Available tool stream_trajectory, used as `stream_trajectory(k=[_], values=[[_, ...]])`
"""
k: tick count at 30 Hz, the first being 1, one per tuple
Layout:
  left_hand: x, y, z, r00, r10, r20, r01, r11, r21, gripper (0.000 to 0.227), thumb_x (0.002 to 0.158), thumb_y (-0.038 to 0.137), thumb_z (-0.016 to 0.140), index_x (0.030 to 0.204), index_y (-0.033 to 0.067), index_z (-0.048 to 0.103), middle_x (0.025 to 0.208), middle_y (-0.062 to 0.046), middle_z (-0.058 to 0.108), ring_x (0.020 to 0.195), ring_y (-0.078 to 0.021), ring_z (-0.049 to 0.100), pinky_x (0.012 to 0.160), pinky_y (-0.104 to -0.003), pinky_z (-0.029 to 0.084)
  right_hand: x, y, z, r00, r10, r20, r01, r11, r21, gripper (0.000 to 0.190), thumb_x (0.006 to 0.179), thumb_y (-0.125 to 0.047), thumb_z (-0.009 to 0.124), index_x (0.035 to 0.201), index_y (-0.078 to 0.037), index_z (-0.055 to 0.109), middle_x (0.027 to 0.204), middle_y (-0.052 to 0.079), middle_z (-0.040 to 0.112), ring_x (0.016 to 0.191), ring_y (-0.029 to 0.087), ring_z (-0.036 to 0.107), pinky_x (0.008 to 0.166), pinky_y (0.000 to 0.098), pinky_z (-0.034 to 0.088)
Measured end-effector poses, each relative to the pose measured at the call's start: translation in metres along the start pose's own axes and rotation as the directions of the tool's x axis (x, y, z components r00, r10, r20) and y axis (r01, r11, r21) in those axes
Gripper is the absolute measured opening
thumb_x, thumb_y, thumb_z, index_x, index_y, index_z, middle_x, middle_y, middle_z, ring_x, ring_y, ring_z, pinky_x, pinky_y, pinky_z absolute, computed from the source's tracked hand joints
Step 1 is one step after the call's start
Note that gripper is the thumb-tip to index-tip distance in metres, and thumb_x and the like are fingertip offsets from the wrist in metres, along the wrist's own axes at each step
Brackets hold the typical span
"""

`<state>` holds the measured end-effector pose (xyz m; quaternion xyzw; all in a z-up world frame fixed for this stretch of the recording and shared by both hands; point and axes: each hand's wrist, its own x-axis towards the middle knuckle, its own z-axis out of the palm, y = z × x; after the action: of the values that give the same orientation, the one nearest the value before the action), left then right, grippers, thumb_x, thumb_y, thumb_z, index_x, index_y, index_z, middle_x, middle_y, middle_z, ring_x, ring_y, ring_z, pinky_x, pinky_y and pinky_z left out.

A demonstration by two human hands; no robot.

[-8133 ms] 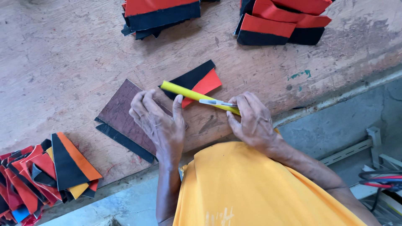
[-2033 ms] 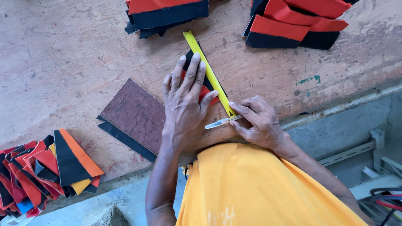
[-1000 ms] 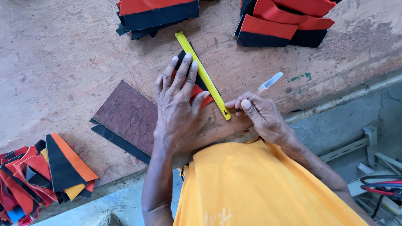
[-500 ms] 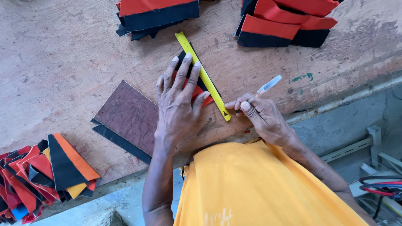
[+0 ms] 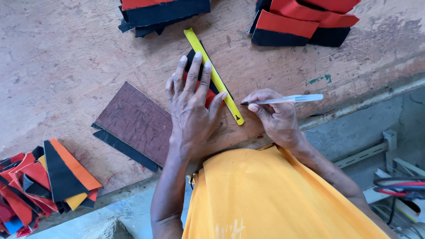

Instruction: The person repeatedly measures and marks small red and black fabric pieces using a yellow ruler and a white pen. They align the ruler on each piece, draw a line, then set the marked piece aside and pick up the next one from a nearby pile.

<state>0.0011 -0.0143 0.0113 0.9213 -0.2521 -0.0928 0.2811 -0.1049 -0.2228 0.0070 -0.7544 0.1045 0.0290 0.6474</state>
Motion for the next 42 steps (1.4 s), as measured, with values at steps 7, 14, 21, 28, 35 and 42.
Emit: stream_trajectory(k=[7,14,21,28,35,42], values=[[0.0,0.0,0.002,1.0,-0.015,-0.009,0.015,1.0,-0.009,0.072,0.092,0.041,0.079,0.148,0.0018,0.056,0.165,-0.014,0.034,0.155,-0.0353,0.024,0.123,-0.056,0.02,0.008,0.008,0.013,0.997,-0.072,-0.036,0.068,0.992,-0.109,0.018,0.099,0.001,0.071,0.114,-0.002,0.063,0.111,0.009,0.073,0.104,0.016,0.072,0.093,0.0272,0.061],[-0.001,-0.005,0.007,1.0,0.004,-0.029,-0.005,1.0,-0.028,0.073,0.092,0.043,0.079,0.15,0.0036,0.056,0.166,-0.014,0.033,0.155,-0.0357,0.024,0.123,-0.056,0.021,0.01,0.005,0.018,0.993,-0.11,-0.05,0.101,0.984,-0.146,0.018,0.099,0.002,0.071,0.114,-0.002,0.064,0.111,0.01,0.072,0.104,0.016,0.072,0.092,0.0276,0.061],[-0.004,-0.006,0.008,1.0,0.002,-0.029,-0.003,0.999,-0.038,0.075,0.091,0.041,0.079,0.152,0.0048,0.055,0.166,-0.013,0.033,0.155,-0.0356,0.024,0.123,-0.056,0.021,0.027,0.006,0.024,0.987,-0.151,-0.05,0.143,0.979,-0.145,0.014,0.1,0.003,0.07,0.113,-0.002,0.064,0.111,0.01,0.073,0.1,0.015,0.072,0.089,0.0277,0.062],[-0.001,-0.006,0.006,0.999,0.007,-0.046,-0.01,0.998,-0.06,0.069,0.094,0.039,0.078,0.15,0.005,0.055,0.166,-0.013,0.034,0.156,-0.0362,0.024,0.123,-0.056,0.021,0.031,0.0,0.022,0.982,-0.19,-0.018,0.183,0.965,-0.187,0.013,0.1,0.006,0.068,0.111,0.0,0.065,0.109,0.012,0.072,0.103,0.018,0.072,0.092,0.0298,0.061],[0.0,-0.006,0.006,0.999,-0.007,-0.041,0.004,0.997,-0.079,0.072,0.092,0.039,0.078,0.152,0.0053,0.055,0.166,-0.013,0.034,0.155,-0.0355,0.024,0.122,-0.055,0.021,0.038,-0.008,0.021,0.988,-0.151,-0.009,0.147,0.97,-0.192,0.01,0.101,0.006,0.067,0.109,0.0,0.063,0.105,0.01,0.073,0.099,0.015,0.073,0.089,0.0276,0.062],[0.001,-0.006,0.002,1.0,-0.008,-0.026,0.007,0.999,-0.05,0.077,0.09,0.042,0.078,0.152,0.0044,0.052,0.165,-0.012,0.034,0.154,-0.0344,0.025,0.122,-0.054,0.022,0.095,-0.003,0.035,0.948,-0.311,-0.068,0.291,0.932,-0.214,0.009,0.106,0.001,0.07,0.112,0.001,0.064,0.103,0.009,0.073,0.097,0.013,0.07,0.085,0.0278,0.059]])
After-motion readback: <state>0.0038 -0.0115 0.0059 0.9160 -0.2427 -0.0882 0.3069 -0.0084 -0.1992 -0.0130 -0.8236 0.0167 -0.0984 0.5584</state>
